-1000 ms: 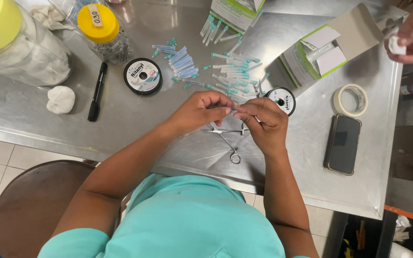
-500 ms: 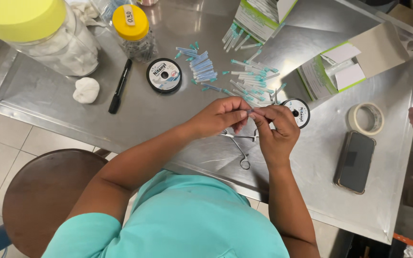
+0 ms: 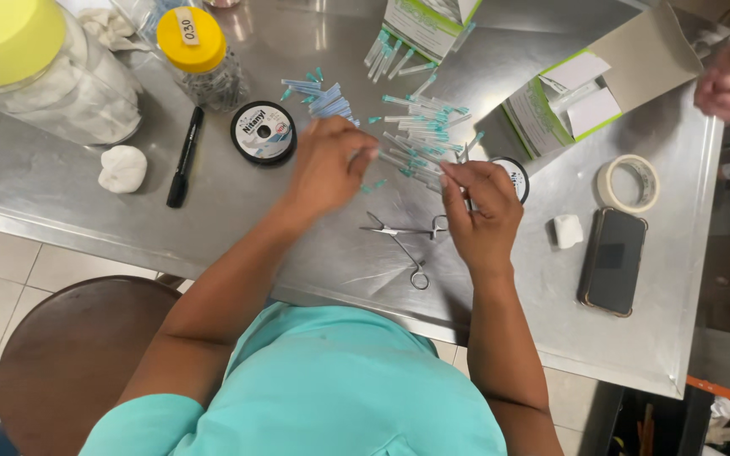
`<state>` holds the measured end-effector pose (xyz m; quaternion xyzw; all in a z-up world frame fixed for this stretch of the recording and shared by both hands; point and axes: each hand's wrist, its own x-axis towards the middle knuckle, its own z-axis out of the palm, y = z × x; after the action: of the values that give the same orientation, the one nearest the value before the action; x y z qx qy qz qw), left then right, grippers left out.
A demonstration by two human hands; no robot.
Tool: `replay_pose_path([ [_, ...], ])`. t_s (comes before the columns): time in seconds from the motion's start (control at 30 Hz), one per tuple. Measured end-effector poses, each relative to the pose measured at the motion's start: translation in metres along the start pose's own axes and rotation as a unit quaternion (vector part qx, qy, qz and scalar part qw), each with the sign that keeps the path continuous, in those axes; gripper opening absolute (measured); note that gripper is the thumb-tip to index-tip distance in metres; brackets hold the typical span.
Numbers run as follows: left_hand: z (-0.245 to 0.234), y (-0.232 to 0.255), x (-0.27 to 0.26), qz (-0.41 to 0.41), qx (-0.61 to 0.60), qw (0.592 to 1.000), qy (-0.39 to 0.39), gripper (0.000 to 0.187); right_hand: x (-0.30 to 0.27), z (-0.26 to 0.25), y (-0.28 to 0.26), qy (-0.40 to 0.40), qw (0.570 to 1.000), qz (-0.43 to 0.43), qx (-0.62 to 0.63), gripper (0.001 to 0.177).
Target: The person assembles medical supplies on a stainless steel table. They use hemostats to hold a small tube while wrapping it with black thread, then cut the thread with scissors. The person repeats this process with several tubes, placing the finished items on the table.
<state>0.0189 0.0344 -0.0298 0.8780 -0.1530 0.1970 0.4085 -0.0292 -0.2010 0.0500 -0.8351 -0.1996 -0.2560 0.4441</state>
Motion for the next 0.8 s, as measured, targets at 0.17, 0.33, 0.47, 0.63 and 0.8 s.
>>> replay_pose_path([
  [0.17, -0.012, -0.027, 0.0, -0.048, 0.232, 0.971, -0.034, 0.012, 0.003, -0.014, 0.027, 0.023, 0.999, 0.011, -0.047, 0.013],
  [0.33, 0.0, -0.005, 0.004, 0.055, 0.194, 0.979, 0.0, 0.027, 0.001, -0.003, 0.038, -0.008, 0.989, -0.035, -0.145, 0.013],
  [0.47, 0.048, -0.009, -0.009, 0.191, 0.156, 0.969, 0.011, 0.011, -0.004, 0.006, 0.038, -0.067, 0.982, -0.041, -0.169, 0.013],
  [0.63, 0.051, -0.014, -0.007, 0.246, 0.19, 0.95, -0.005, 0.007, -0.015, 0.016, 0.047, -0.104, 0.966, -0.013, -0.236, 0.011],
  [0.8, 0.05, -0.03, -0.012, 0.247, 0.253, 0.934, -0.053, 0.007, -0.02, 0.025, 0.045, -0.153, 0.969, -0.02, -0.191, 0.013],
])
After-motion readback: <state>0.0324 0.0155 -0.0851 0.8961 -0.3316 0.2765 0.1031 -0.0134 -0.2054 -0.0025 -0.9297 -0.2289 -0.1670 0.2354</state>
